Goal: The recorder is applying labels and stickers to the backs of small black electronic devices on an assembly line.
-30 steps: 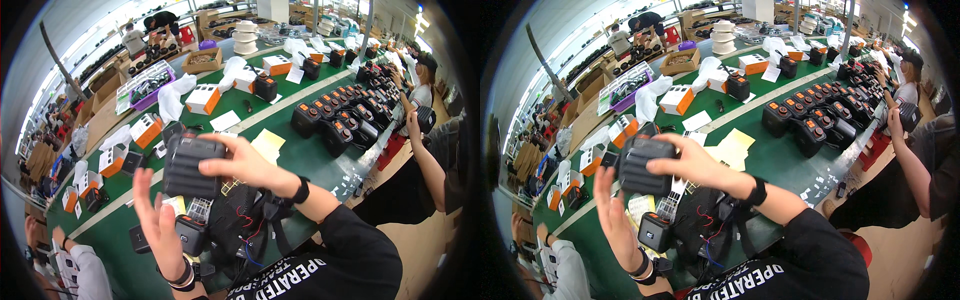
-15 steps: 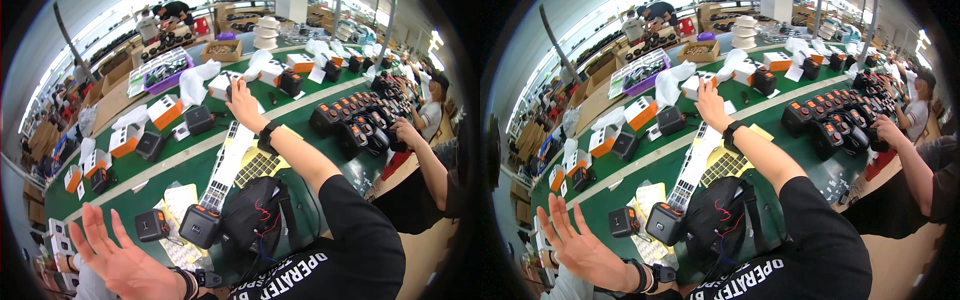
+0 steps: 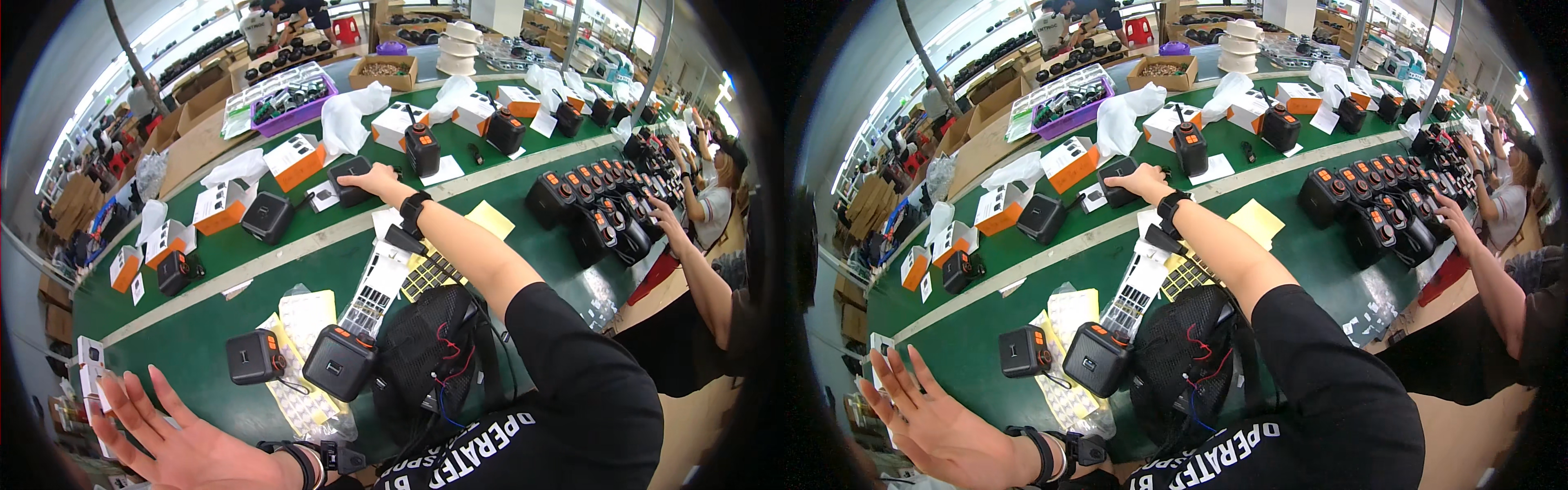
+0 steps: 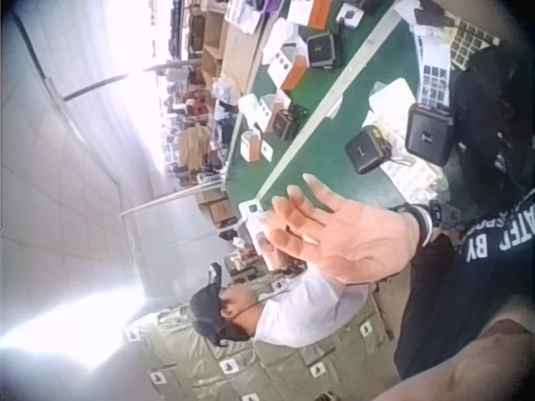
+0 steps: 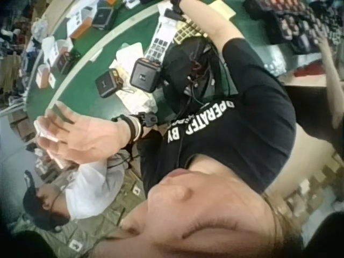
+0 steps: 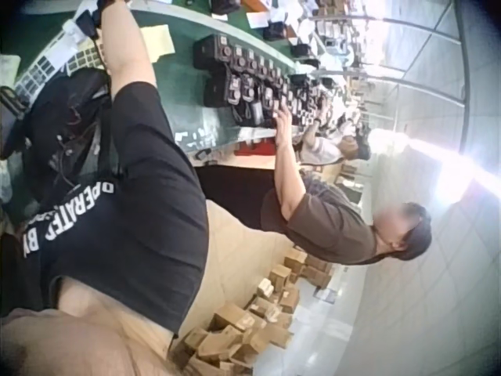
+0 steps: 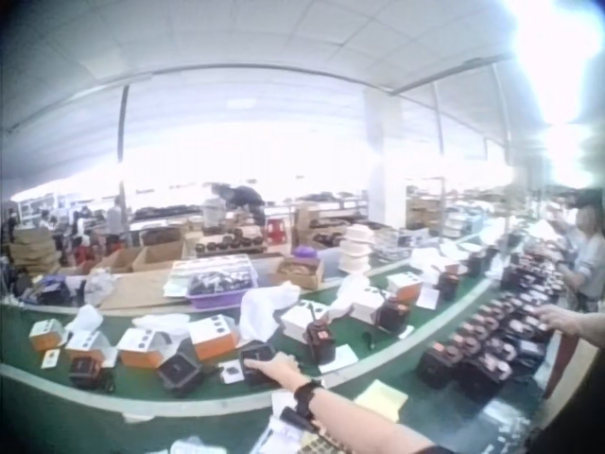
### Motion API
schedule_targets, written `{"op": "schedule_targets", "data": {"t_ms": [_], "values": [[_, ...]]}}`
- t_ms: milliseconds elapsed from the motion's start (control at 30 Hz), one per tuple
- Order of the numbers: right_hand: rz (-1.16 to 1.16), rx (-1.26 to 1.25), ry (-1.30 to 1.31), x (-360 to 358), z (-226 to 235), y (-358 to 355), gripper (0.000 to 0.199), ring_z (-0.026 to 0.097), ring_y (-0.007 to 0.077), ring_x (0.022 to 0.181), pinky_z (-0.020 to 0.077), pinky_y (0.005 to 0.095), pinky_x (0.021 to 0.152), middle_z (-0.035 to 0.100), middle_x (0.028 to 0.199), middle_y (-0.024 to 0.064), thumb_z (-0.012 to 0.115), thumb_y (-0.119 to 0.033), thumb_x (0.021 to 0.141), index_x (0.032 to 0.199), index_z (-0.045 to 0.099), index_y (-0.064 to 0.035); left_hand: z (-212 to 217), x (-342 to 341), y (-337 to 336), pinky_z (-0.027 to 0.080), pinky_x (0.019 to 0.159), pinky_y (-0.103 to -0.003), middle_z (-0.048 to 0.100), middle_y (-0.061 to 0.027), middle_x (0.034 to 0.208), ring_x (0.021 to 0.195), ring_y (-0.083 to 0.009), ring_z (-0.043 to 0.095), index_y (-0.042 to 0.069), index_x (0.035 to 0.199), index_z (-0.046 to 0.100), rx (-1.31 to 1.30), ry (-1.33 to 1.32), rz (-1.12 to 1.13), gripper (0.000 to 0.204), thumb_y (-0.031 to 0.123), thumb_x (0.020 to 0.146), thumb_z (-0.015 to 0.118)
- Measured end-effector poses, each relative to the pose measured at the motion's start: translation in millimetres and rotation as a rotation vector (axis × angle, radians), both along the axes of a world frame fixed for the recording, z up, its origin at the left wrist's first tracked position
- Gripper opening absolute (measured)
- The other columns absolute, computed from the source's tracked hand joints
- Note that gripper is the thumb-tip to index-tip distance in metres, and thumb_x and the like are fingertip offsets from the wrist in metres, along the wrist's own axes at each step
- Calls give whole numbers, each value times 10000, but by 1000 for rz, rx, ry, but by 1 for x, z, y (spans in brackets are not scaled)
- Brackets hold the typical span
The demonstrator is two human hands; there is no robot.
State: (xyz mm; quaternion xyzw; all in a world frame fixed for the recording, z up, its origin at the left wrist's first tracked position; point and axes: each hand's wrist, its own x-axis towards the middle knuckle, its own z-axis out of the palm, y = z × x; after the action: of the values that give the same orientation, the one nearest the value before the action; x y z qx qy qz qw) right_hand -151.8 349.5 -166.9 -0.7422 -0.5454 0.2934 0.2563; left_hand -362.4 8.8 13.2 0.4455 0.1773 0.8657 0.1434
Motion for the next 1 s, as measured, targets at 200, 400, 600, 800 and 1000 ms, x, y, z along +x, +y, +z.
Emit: {"op": "schedule_targets", "data": {"t_ms": [200,400,600,800,1000], "values": [[244,300,27,0,-3,-19,959,494,363,1098,351,456,934,475,1189,206,763,-577,503,1271,438,-103,-4,-7,8,245,1069,-465,312,-262,1339,1259,-342,317,-57,1318,250,-243,-62,266,769,531,856,427],[605,826,-219,-19,22,-69,951,419,387,1025,408,428,890,438,1086,203,777,-28,484,1315,317,-86,-2,6,10,201,1091,-440,304,-267,1340,1262,-330,297,-36,1326,272,-180,-27,173,547,326,926,365],[675,1000,-47,-14,82,-139,912,412,356,1080,371,399,952,423,1168,180,759,-22,536,1323,299,-46,-24,-20,20,271,1038,-431,361,-210,1317,1224,-285,364,-32,1263,353,-306,514,186,557,379,897,440],[916,968,334,-3,154,-252,868,480,282,1113,394,374,926,455,1212,135,794,-89,622,1339,305,-45,-35,-5,48,323,986,-410,384,-218,1287,1180,-327,413,33,1313,379,-258,885,-110,905,392,600,805],[1011,955,383,-3,168,-297,807,443,299,1162,383,375,942,451,1263,160,801,-142,644,1296,356,29,-36,-14,43,481,704,-316,548,-204,1011,878,-261,584,55,1100,546,-48,908,-217,704,308,518,849]]}}
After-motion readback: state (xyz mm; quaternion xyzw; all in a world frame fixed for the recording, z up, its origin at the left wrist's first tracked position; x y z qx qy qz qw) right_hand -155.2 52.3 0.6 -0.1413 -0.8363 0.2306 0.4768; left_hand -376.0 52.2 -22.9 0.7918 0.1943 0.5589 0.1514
